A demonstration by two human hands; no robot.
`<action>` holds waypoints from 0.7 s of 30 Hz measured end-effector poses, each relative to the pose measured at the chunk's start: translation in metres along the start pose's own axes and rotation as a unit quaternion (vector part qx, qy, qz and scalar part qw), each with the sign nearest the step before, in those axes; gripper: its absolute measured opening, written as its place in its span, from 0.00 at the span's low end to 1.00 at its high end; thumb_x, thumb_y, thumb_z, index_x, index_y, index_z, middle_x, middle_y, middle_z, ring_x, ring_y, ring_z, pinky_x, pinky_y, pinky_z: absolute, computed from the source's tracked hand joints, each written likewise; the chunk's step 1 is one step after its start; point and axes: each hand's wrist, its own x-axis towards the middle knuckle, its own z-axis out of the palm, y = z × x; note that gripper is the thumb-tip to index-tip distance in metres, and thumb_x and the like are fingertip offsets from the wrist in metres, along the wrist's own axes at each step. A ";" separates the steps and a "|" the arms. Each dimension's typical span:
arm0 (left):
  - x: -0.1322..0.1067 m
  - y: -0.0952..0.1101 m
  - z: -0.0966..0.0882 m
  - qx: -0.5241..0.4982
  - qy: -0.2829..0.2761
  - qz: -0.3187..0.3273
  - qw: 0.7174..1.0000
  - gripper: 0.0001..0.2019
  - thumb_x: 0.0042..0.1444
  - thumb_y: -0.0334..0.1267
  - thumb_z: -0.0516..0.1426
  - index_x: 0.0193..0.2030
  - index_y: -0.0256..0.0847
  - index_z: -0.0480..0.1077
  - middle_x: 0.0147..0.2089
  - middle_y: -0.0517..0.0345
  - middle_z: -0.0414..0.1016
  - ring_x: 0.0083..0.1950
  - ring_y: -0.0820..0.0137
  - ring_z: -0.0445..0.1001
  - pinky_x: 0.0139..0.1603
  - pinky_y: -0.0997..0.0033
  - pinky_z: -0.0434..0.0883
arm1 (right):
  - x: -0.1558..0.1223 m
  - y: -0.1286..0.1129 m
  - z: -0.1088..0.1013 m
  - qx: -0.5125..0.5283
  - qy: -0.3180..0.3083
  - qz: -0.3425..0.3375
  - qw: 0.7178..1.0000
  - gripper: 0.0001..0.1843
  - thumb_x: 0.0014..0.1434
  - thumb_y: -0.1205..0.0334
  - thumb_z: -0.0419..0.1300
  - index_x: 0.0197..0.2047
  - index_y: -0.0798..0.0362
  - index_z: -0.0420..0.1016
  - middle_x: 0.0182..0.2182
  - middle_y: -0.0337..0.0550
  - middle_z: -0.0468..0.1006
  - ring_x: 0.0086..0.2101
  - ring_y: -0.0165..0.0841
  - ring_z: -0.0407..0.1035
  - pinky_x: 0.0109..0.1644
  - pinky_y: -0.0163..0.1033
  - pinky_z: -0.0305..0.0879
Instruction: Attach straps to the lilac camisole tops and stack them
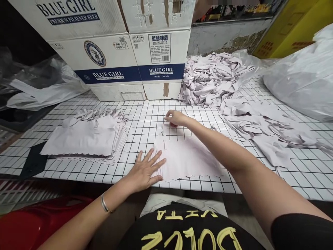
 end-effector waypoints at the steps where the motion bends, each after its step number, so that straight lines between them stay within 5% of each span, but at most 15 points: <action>1: -0.002 -0.001 0.001 -0.003 0.013 -0.027 1.000 0.32 0.64 0.58 0.47 0.72 0.60 0.43 0.76 0.57 0.40 0.74 0.50 0.38 0.68 0.37 0.36 | -0.013 0.005 -0.010 -0.063 0.055 -0.039 0.996 0.12 0.58 0.53 0.63 0.39 0.50 0.68 0.24 0.44 0.75 0.29 0.39 0.71 0.37 0.46 0.65; 4: -0.006 -0.002 0.004 -0.023 0.100 -0.160 0.982 0.32 0.64 0.55 0.48 0.72 0.52 0.45 0.73 0.47 0.48 0.71 0.50 0.49 0.64 0.43 0.50 | -0.075 0.041 -0.029 -0.157 0.173 -0.168 0.958 0.12 0.64 0.50 0.56 0.45 0.49 0.70 0.33 0.45 0.78 0.37 0.41 0.71 0.44 0.47 0.64; 8: -0.005 0.000 0.013 -0.081 0.182 -0.255 0.946 0.26 0.61 0.49 0.52 0.64 0.43 0.57 0.49 0.48 0.74 0.52 0.56 0.70 0.54 0.50 0.59 | -0.183 0.111 -0.012 -0.234 0.100 -0.258 0.932 0.15 0.63 0.53 0.57 0.51 0.49 0.72 0.48 0.49 0.76 0.50 0.44 0.68 0.53 0.51 0.63; 12: -0.003 -0.004 0.010 -0.119 0.202 -0.298 0.925 0.19 0.62 0.38 0.49 0.59 0.39 0.59 0.34 0.58 0.74 0.40 0.62 0.73 0.53 0.52 0.59 | -0.250 0.146 0.014 -0.264 0.086 -0.232 0.932 0.19 0.64 0.55 0.57 0.57 0.48 0.69 0.57 0.50 0.71 0.56 0.44 0.63 0.58 0.53 0.59; 14: 0.004 0.000 0.001 -0.062 0.219 -0.316 0.921 0.19 0.62 0.37 0.49 0.59 0.37 0.60 0.41 0.50 0.76 0.45 0.57 0.73 0.53 0.49 0.58 | -0.249 0.144 0.012 -0.231 0.102 -0.217 0.943 0.16 0.64 0.56 0.56 0.54 0.48 0.71 0.51 0.48 0.75 0.51 0.41 0.67 0.55 0.48 0.62; 16: 0.020 0.015 -0.007 -0.005 0.240 -0.245 0.939 0.18 0.63 0.37 0.48 0.58 0.36 0.64 0.51 0.43 0.75 0.53 0.53 0.71 0.56 0.46 0.57 | -0.224 0.137 -0.003 -0.194 0.162 -0.176 0.951 0.11 0.64 0.56 0.56 0.46 0.50 0.74 0.42 0.46 0.78 0.44 0.39 0.70 0.49 0.45 0.65; 19: 0.056 0.054 -0.009 -0.013 0.184 0.015 0.983 0.18 0.67 0.41 0.46 0.60 0.41 0.65 0.61 0.47 0.70 0.63 0.57 0.64 0.64 0.47 0.52 | -0.153 0.125 -0.034 -0.146 0.266 -0.076 0.950 0.10 0.62 0.56 0.55 0.34 0.51 0.73 0.34 0.43 0.77 0.37 0.36 0.69 0.41 0.41 0.64; 21: 0.084 0.080 -0.004 -0.032 0.098 0.174 0.979 0.22 0.68 0.48 0.45 0.65 0.47 0.60 0.68 0.52 0.62 0.70 0.57 0.55 0.68 0.46 0.45 | -0.100 0.115 -0.052 -0.137 0.264 -0.010 0.955 0.09 0.59 0.55 0.57 0.33 0.52 0.72 0.35 0.42 0.77 0.36 0.34 0.69 0.41 0.39 0.62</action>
